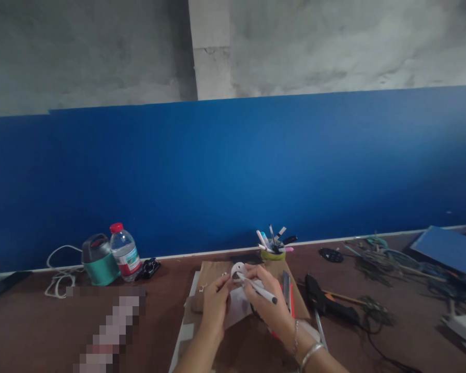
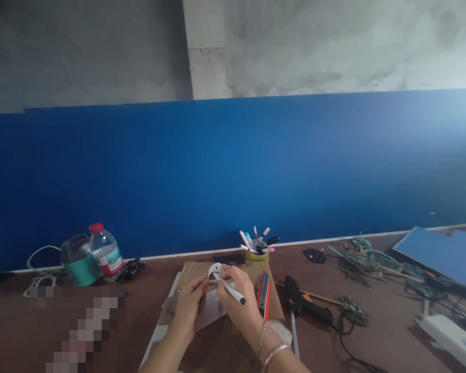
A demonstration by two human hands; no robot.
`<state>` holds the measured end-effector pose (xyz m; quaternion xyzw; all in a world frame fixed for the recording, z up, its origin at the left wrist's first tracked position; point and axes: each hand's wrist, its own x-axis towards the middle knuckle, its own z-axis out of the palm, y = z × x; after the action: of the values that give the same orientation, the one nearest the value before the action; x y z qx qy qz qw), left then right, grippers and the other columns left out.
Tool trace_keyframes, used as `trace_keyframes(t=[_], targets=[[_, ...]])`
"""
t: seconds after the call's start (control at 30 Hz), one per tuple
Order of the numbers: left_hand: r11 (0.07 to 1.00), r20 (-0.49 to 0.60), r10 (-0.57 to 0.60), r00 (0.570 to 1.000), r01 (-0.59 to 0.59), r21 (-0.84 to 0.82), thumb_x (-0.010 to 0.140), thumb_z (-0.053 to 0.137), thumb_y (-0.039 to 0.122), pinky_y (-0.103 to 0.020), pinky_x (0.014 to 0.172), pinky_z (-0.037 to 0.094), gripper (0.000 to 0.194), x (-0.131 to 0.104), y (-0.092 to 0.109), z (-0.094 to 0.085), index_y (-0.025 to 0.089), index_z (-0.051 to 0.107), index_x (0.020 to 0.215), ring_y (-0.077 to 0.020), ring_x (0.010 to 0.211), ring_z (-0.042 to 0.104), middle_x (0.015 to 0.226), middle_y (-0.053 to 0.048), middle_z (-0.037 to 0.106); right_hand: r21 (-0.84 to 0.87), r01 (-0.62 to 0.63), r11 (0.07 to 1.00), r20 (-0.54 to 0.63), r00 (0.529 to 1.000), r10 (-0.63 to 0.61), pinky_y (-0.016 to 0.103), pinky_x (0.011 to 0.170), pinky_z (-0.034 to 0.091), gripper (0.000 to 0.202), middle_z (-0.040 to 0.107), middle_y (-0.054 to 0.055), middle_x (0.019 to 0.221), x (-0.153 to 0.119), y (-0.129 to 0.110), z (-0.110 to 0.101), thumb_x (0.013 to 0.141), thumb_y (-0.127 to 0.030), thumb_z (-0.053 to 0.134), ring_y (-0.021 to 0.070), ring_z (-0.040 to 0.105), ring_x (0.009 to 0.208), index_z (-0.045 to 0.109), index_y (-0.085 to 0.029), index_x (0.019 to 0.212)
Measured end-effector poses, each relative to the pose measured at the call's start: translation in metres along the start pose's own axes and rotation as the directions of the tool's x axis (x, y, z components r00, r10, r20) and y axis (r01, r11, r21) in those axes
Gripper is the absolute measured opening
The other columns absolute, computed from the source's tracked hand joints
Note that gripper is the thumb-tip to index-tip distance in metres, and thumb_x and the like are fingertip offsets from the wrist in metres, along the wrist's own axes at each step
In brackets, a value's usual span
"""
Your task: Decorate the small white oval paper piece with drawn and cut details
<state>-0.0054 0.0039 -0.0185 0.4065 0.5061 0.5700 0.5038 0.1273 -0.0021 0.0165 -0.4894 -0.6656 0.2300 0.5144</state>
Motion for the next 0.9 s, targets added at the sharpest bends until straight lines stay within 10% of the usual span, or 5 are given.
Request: trace_keyframes(t=[0.9], targets=[[1.0,-0.036,0.004,0.999,-0.004,-0.012,0.058,0.068,0.056,-0.018,0.037,0.014,0.056,-0.004,0.008,0.002,0.009,0.071,0.088,-0.0043,0.035,0.022,0.034,0.01,0.03,0.11,-0.068,0.992,0.025,0.998,0.065,0.032,0.075,0.049,0.007,0.069,0.01,0.103,0.001,-0.003,-0.002,0.07,-0.016,0.052,0.0255,0.064,0.094,0.057,-0.02,0.067]])
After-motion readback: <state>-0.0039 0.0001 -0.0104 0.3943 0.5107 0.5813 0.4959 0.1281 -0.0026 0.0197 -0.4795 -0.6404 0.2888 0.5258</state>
